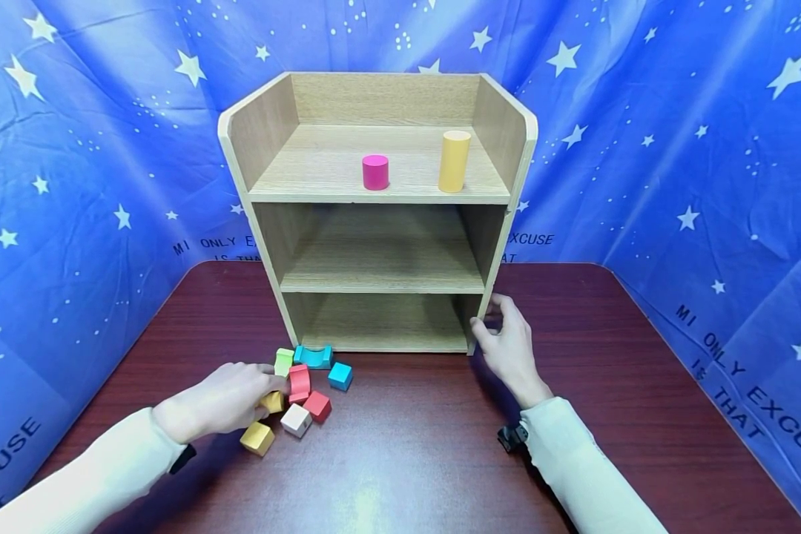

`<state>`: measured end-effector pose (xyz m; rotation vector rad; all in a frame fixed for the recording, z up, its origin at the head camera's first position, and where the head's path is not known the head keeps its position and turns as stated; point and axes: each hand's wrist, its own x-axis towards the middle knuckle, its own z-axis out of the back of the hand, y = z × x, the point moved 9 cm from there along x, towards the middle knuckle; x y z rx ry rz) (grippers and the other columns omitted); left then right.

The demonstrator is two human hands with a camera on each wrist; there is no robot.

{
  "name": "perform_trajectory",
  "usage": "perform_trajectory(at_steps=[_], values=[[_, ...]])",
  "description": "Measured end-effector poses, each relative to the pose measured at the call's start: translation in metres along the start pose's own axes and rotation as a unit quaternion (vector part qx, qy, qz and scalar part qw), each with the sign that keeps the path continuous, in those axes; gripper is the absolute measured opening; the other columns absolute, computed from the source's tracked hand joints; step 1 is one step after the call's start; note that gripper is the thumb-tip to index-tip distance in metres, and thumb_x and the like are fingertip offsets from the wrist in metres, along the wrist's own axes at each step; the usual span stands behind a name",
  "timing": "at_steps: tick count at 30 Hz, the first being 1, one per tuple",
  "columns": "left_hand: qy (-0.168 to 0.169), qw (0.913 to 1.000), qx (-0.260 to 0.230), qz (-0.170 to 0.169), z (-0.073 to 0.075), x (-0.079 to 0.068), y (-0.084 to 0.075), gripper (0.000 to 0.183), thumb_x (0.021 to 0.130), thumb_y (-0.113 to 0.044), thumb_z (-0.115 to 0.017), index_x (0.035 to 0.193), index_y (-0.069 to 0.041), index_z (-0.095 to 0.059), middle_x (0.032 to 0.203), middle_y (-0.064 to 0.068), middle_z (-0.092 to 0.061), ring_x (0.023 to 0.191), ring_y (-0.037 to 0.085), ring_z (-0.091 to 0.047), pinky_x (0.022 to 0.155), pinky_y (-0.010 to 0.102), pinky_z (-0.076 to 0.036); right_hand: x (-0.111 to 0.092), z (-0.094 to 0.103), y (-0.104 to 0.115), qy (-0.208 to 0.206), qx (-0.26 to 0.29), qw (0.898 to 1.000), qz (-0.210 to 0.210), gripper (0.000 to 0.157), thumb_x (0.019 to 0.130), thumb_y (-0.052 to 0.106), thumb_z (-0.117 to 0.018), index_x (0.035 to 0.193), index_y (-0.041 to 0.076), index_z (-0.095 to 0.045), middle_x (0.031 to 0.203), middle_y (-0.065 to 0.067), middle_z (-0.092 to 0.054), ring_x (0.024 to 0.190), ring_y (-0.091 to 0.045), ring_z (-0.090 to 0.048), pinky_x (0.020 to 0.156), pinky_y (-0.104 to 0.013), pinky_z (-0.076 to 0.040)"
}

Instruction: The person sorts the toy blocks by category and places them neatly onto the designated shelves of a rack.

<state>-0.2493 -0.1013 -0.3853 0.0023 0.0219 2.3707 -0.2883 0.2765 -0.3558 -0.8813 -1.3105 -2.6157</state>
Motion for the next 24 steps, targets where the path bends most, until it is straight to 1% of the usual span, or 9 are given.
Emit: perform_trajectory(at_steps=[4,8,14,16,21,24], values=[[-0.002,1.0000,-0.005,-0.007,0.0006,-0.0007,-0.0001,0.027,0.067,-0.009,-0.080,0.087,-0.022,-0.067,0.078,-0.005,-0.057,0.063,0.014,-0.054,0.054,0.035,-0.046,-0.0002,0.0002,-0.0006,0.000,-0.003,1.000,0.000,0.036,0.083,0.006,-0.069,0.115,0.000,-0.055,0.097,-0.011,-0.064,0.085,-0.019,-0.062,0.067,-0.014,-0.048],[0.002,0.9996,-0.023,-0.014,0.0004,-0.0012,0.0000,0.028,0.066,-0.005,-0.077,0.086,-0.022,-0.067,0.080,-0.006,-0.057,0.064,0.013,-0.053,0.056,0.035,-0.046,-0.0005,0.0003,-0.0011,-0.001,-0.004,1.000,0.000,0.035,0.083,0.005,-0.069,0.114,0.001,-0.055,0.097,-0.011,-0.065,0.084,-0.018,-0.062,0.067,-0.013,-0.047],[0.000,0.9987,-0.045,-0.024,0.0019,-0.0005,0.0008,0.028,0.065,-0.005,-0.077,0.087,-0.020,-0.067,0.081,-0.005,-0.058,0.064,0.011,-0.052,0.057,0.033,-0.046,-0.0005,0.0002,-0.0010,-0.003,-0.005,1.000,0.002,0.036,0.082,0.005,-0.069,0.115,0.000,-0.055,0.098,-0.011,-0.065,0.084,-0.015,-0.062,0.067,-0.013,-0.047],[-0.001,0.9982,-0.054,-0.025,0.0028,-0.0001,0.0014,0.027,0.066,-0.005,-0.076,0.086,-0.019,-0.066,0.081,-0.006,-0.057,0.064,0.011,-0.051,0.057,0.032,-0.045,-0.0004,0.0002,-0.0007,-0.003,-0.005,1.000,0.002,0.036,0.082,0.005,-0.069,0.115,0.000,-0.055,0.098,-0.011,-0.065,0.084,-0.015,-0.062,0.067,-0.013,-0.047],[0.002,0.9970,-0.077,-0.011,0.0042,0.0004,0.0042,0.027,0.067,-0.007,-0.075,0.087,-0.020,-0.064,0.080,-0.009,-0.053,0.065,0.010,-0.047,0.057,0.028,-0.042,0.0000,0.0003,-0.0003,-0.003,-0.004,1.000,0.001,0.036,0.082,0.004,-0.069,0.115,0.000,-0.056,0.098,-0.012,-0.065,0.083,-0.015,-0.062,0.067,-0.013,-0.047],[-0.005,0.9965,-0.082,-0.012,0.0068,0.0004,0.0042,0.027,0.067,-0.009,-0.074,0.088,-0.021,-0.063,0.079,-0.010,-0.051,0.064,0.010,-0.046,0.057,0.027,-0.040,0.0002,0.0001,-0.0006,-0.003,-0.004,1.000,0.001,0.035,0.082,0.004,-0.069,0.115,0.000,-0.056,0.097,-0.011,-0.065,0.084,-0.016,-0.062,0.067,-0.014,-0.048]])
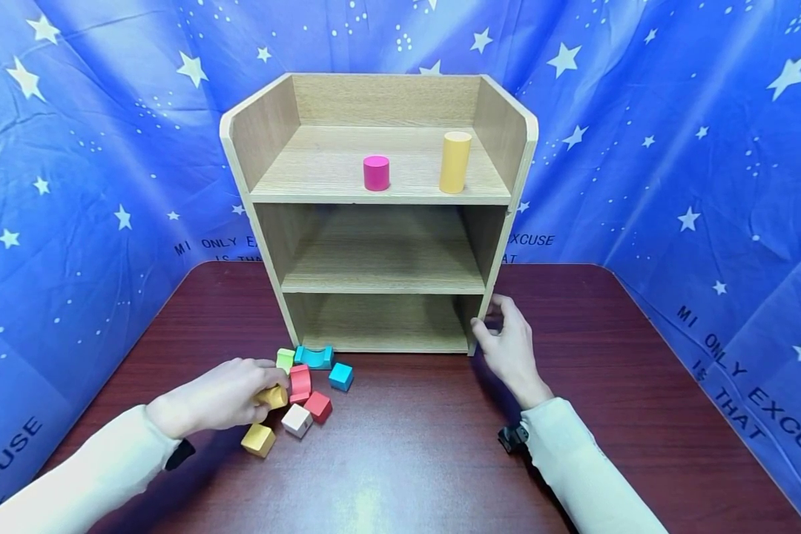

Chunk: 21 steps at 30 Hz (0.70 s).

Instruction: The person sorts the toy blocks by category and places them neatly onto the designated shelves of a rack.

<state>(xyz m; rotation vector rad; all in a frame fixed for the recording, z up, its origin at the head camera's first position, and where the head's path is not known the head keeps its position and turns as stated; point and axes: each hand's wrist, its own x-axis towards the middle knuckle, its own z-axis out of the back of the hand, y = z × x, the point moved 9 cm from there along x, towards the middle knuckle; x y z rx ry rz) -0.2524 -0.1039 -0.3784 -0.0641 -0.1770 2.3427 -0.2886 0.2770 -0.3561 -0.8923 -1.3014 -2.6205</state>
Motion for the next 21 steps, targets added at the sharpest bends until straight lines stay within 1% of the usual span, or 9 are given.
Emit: perform_trajectory(at_steps=[4,7,9,12,14,18,21], values=[[-0.014,0.9998,-0.015,-0.009,0.005,0.001,-0.002,0.027,0.068,-0.010,-0.073,0.091,-0.019,-0.064,0.079,-0.010,-0.050,0.065,0.008,-0.046,0.056,0.024,-0.039,0.000,0.000,-0.001,0.001,-0.002,1.000,-0.003,0.035,0.082,0.005,-0.069,0.115,0.001,-0.056,0.097,-0.011,-0.065,0.084,-0.016,-0.062,0.067,-0.013,-0.048],[-0.023,0.9987,-0.042,-0.017,0.011,0.002,-0.004,0.027,0.069,-0.010,-0.073,0.093,-0.019,-0.064,0.077,-0.010,-0.050,0.064,0.007,-0.046,0.054,0.023,-0.038,0.000,0.000,-0.002,0.001,-0.002,1.000,-0.006,0.035,0.082,0.005,-0.069,0.114,0.001,-0.056,0.097,-0.011,-0.065,0.084,-0.017,-0.062,0.067,-0.013,-0.047],[-0.030,0.9975,-0.060,-0.023,0.016,0.003,-0.006,0.027,0.070,-0.010,-0.072,0.092,-0.020,-0.064,0.076,-0.010,-0.050,0.064,0.007,-0.047,0.054,0.022,-0.039,0.000,0.000,-0.002,0.002,-0.001,1.000,-0.006,0.035,0.082,0.004,-0.069,0.114,0.001,-0.055,0.098,-0.012,-0.065,0.084,-0.018,-0.062,0.067,-0.013,-0.047],[-0.041,0.9954,-0.081,-0.030,0.022,0.005,-0.009,0.027,0.070,-0.009,-0.071,0.092,-0.022,-0.064,0.078,-0.010,-0.052,0.066,0.010,-0.051,0.055,0.022,-0.041,0.000,0.000,-0.001,0.003,0.000,1.000,-0.005,0.035,0.082,0.004,-0.069,0.115,0.001,-0.055,0.098,-0.012,-0.065,0.084,-0.019,-0.062,0.067,-0.014,-0.048],[-0.045,0.9949,-0.085,-0.030,0.025,0.006,-0.009,0.028,0.070,-0.009,-0.071,0.093,-0.023,-0.064,0.079,-0.010,-0.053,0.067,0.011,-0.052,0.056,0.022,-0.042,0.000,0.000,-0.001,0.003,-0.001,1.000,-0.004,0.035,0.082,0.004,-0.069,0.115,0.001,-0.055,0.098,-0.012,-0.065,0.084,-0.019,-0.062,0.067,-0.013,-0.047],[-0.044,0.9949,-0.088,-0.022,0.028,0.008,-0.010,0.030,0.072,-0.010,-0.072,0.098,-0.021,-0.065,0.084,-0.011,-0.054,0.069,0.011,-0.053,0.059,0.022,-0.044,0.000,-0.001,-0.002,0.003,-0.002,1.000,-0.003,0.035,0.083,0.004,-0.069,0.115,0.001,-0.056,0.098,-0.012,-0.065,0.084,-0.017,-0.062,0.067,-0.012,-0.047],[-0.049,0.9946,-0.090,-0.020,0.031,0.008,-0.012,0.030,0.073,-0.012,-0.072,0.100,-0.021,-0.066,0.086,-0.011,-0.056,0.072,0.012,-0.054,0.061,0.023,-0.044,0.000,-0.001,-0.001,0.004,0.000,1.000,0.000,0.035,0.083,0.005,-0.069,0.115,0.001,-0.056,0.098,-0.012,-0.065,0.084,-0.016,-0.062,0.067,-0.012,-0.047]])
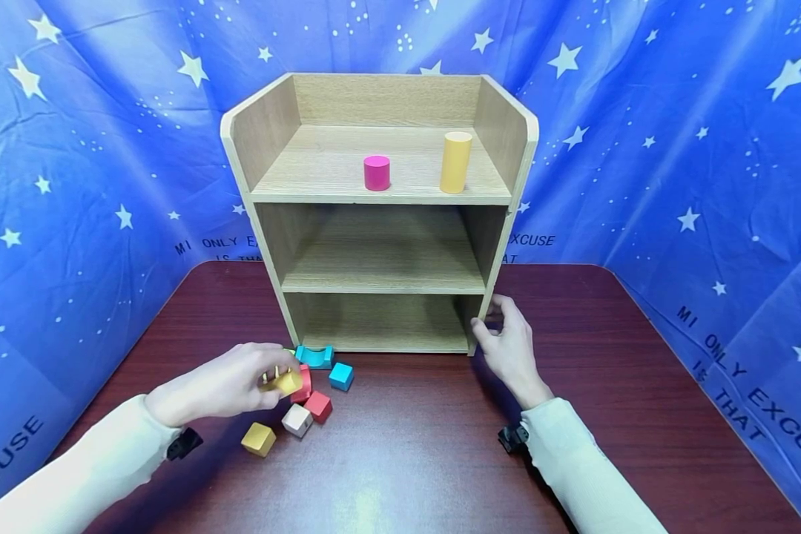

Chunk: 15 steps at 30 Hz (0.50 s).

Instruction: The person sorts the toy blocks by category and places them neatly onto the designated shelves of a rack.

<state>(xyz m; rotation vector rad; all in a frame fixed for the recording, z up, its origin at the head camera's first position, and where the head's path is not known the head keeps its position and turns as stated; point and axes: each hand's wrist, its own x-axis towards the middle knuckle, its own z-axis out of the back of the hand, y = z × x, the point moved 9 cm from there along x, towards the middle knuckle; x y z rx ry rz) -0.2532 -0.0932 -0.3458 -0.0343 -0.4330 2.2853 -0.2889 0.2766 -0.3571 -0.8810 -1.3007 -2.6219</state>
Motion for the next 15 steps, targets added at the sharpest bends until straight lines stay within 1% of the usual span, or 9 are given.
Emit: perform_trajectory(at_steps=[6,12,15], values=[[-0.032,0.9994,-0.012,-0.002,0.011,0.004,-0.004,0.028,0.074,-0.014,-0.073,0.100,-0.019,-0.064,0.085,-0.012,-0.056,0.075,0.013,-0.055,0.064,0.024,-0.045,0.000,0.001,0.000,-0.002,-0.002,1.000,0.000,0.035,0.083,0.006,-0.069,0.116,0.002,-0.055,0.098,-0.012,-0.065,0.085,-0.018,-0.063,0.067,-0.010,-0.046],[-0.061,0.9975,-0.031,-0.018,0.020,0.008,-0.009,0.027,0.076,-0.018,-0.074,0.102,-0.019,-0.064,0.086,-0.013,-0.058,0.075,0.006,-0.056,0.066,0.025,-0.048,-0.001,0.001,0.000,0.000,-0.005,1.000,-0.005,0.036,0.083,0.007,-0.069,0.116,0.004,-0.055,0.099,-0.008,-0.065,0.083,-0.010,-0.062,0.068,-0.013,-0.048],[-0.073,0.9963,-0.037,-0.024,0.024,0.010,-0.011,0.028,0.076,-0.018,-0.074,0.103,-0.018,-0.064,0.087,-0.013,-0.058,0.076,0.006,-0.056,0.068,0.027,-0.049,-0.001,0.001,0.001,0.000,-0.006,1.000,-0.004,0.037,0.083,0.008,-0.069,0.116,0.004,-0.055,0.099,-0.007,-0.065,0.083,-0.009,-0.061,0.068,-0.013,-0.048]])
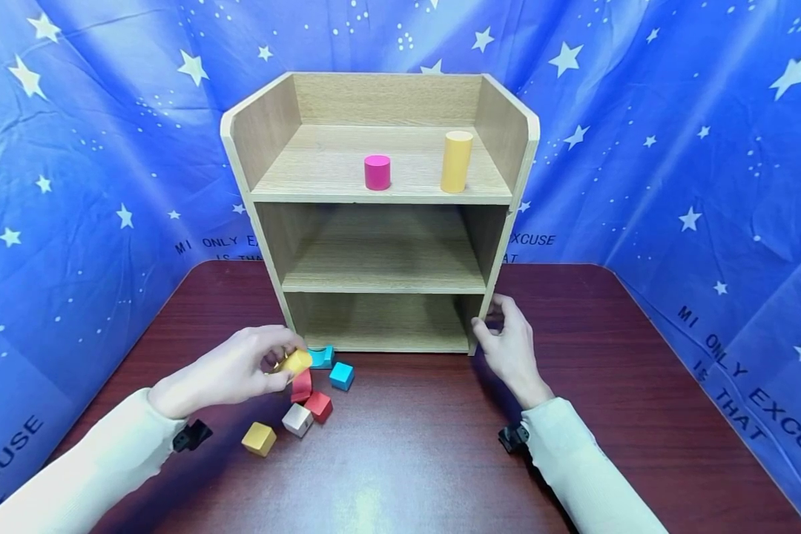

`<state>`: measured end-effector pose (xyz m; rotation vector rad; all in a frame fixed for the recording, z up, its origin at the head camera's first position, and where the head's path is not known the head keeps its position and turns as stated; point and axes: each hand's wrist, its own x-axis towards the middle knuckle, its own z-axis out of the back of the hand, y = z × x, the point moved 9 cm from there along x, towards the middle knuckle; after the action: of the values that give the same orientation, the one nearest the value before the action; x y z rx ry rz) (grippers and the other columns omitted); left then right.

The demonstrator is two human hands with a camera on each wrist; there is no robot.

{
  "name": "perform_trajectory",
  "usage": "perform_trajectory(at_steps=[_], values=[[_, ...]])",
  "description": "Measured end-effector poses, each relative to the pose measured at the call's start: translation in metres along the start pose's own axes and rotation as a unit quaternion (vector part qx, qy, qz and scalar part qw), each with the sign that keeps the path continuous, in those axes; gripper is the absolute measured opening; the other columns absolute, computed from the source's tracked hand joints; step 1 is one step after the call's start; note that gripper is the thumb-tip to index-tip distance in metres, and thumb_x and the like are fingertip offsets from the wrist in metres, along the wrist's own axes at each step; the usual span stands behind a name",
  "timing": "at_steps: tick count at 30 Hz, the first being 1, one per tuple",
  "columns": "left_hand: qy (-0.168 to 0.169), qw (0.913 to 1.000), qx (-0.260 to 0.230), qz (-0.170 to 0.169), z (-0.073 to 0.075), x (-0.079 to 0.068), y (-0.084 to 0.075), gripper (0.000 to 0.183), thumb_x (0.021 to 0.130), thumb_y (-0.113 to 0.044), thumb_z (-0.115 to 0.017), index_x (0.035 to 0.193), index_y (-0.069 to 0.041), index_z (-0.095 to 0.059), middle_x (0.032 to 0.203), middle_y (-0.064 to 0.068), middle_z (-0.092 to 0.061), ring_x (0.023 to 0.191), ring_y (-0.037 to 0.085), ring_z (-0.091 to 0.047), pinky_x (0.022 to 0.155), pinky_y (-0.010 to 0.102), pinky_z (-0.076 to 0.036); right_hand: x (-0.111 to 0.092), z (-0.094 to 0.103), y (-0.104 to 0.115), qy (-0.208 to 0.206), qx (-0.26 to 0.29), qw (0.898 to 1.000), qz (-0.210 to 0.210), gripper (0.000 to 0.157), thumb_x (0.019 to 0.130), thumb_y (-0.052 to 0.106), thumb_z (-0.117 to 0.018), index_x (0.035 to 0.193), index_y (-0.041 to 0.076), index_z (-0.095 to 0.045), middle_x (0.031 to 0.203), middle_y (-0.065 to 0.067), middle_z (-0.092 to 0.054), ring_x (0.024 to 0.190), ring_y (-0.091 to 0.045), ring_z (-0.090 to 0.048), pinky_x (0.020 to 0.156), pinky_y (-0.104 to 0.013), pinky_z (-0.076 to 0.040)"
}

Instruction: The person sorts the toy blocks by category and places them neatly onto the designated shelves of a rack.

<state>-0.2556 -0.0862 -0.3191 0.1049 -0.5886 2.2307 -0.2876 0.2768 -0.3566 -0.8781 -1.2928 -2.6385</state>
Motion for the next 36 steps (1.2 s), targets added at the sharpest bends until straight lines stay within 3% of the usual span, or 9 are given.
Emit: perform_trajectory(at_steps=[9,29,36], values=[[-0.018,0.9995,-0.021,0.014,0.010,0.005,-0.003,0.031,0.077,-0.013,-0.071,0.106,-0.015,-0.061,0.089,-0.010,-0.058,0.079,0.007,-0.057,0.065,0.025,-0.052,0.000,-0.001,0.000,0.002,-0.002,1.000,-0.001,0.037,0.083,0.007,-0.069,0.117,0.004,-0.055,0.099,-0.008,-0.065,0.086,-0.017,-0.063,0.069,-0.015,-0.048],[-0.113,0.9905,-0.070,-0.035,0.043,0.019,-0.017,0.031,0.077,-0.007,-0.072,0.105,-0.010,-0.059,0.092,-0.005,-0.058,0.078,0.006,-0.059,0.063,0.024,-0.053,0.000,0.000,0.001,-0.002,-0.002,1.000,0.001,0.036,0.083,0.008,-0.070,0.116,0.004,-0.056,0.098,-0.007,-0.065,0.082,0.001,-0.058,0.067,-0.012,-0.047],[-0.142,0.9868,-0.065,-0.043,0.055,0.023,-0.022,0.032,0.077,-0.006,-0.071,0.107,-0.008,-0.058,0.093,-0.003,-0.059,0.077,0.007,-0.060,0.064,0.025,-0.053,0.000,0.000,0.001,-0.004,0.000,1.000,0.003,0.036,0.083,0.008,-0.070,0.116,0.005,-0.056,0.098,-0.007,-0.065,0.082,0.003,-0.058,0.067,-0.010,-0.046]])
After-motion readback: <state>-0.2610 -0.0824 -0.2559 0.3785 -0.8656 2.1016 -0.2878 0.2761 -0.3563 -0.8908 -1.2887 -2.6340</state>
